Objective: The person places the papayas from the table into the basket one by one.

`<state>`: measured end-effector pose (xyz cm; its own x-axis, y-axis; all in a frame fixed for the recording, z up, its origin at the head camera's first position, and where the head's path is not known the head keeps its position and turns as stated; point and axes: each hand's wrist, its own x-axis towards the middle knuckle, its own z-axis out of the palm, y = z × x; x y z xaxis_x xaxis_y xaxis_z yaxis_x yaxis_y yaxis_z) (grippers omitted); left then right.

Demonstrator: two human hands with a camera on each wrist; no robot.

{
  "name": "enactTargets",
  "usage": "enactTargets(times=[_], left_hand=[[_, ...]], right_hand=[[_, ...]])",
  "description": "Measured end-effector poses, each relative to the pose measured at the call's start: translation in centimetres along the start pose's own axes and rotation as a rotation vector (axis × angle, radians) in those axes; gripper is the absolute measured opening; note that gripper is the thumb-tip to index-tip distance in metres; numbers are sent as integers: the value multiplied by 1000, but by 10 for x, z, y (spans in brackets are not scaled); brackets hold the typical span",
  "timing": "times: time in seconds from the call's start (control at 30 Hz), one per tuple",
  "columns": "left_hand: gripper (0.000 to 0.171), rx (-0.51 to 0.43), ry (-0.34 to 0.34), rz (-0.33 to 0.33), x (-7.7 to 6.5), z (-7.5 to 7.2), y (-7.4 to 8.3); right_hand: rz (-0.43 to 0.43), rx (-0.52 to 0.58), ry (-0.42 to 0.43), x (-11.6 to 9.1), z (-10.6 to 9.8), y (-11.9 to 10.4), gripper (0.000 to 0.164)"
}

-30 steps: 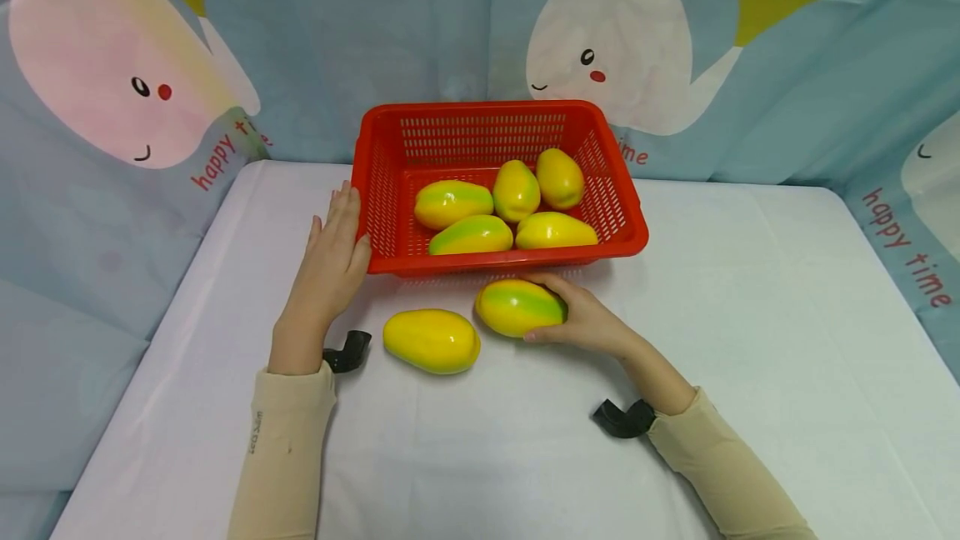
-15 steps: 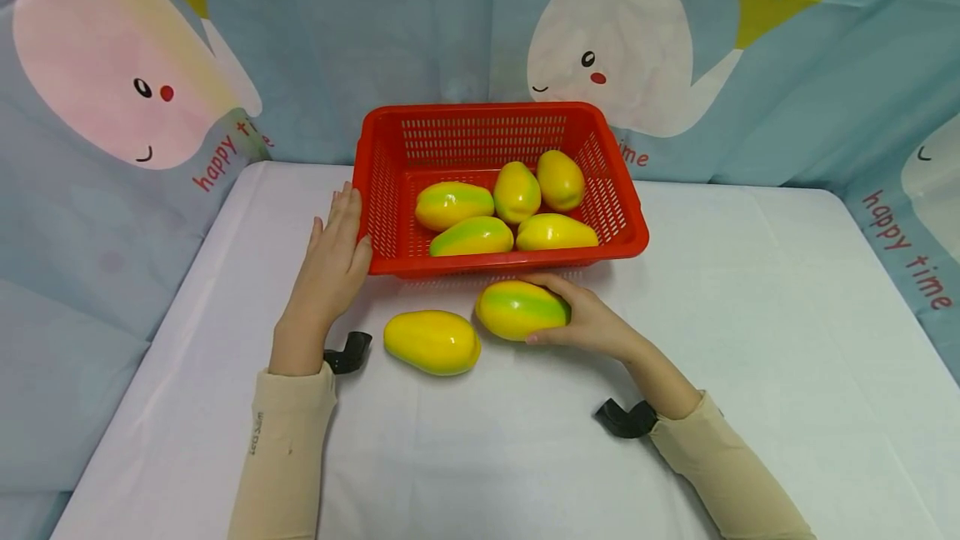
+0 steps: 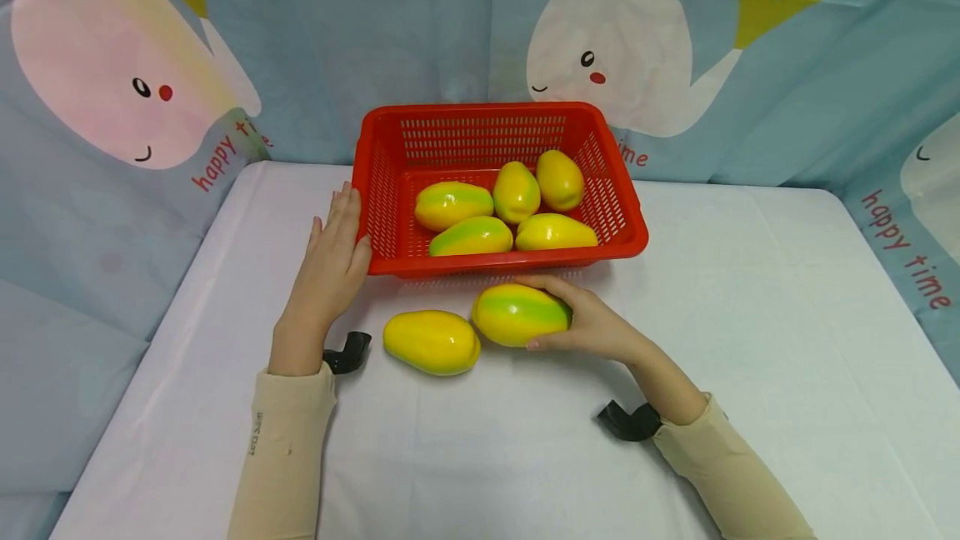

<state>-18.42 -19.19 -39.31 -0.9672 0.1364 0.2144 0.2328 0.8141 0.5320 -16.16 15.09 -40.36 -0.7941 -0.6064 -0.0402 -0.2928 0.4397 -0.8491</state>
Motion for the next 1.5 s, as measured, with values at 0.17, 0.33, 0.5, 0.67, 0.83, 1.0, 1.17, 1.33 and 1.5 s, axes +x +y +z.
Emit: enactTargets(times=[0.17,0.33,0.5,0.67,0.83,1.0,1.17,1.33,1.5], left_hand=[[60,-5,1,8,0,-1,0],[60,-6,4,9,0,-1,0],[60,0,8,11,-1,-2,-1],[60,1,9,5,-1,-3,-1],[60,-4,10,7,0,-3,-1],[60,-7,6,4,0,-3,0],[60,-2,-5,-4,0,-2,1],[60,-5,-11,-4,1,-2,1],[60,0,-11,1,0,-2,1]], right_hand=[[-13,9,-13,-1,0,-6,76],[-28,19,-23,-2,0,-10,76],[-39,25,-31,-4,-1,-15,75],[-46,34,-41,-6,-1,-20,74],[-75,45,-51,-9,-2,-28,74],[-111,35,-39,-11,-7,-38,76],[-140,47,-26,-10,-13,-46,77],[-208,59,-16,-7,-21,-54,76],[-227,29,31,2,-29,-61,76]])
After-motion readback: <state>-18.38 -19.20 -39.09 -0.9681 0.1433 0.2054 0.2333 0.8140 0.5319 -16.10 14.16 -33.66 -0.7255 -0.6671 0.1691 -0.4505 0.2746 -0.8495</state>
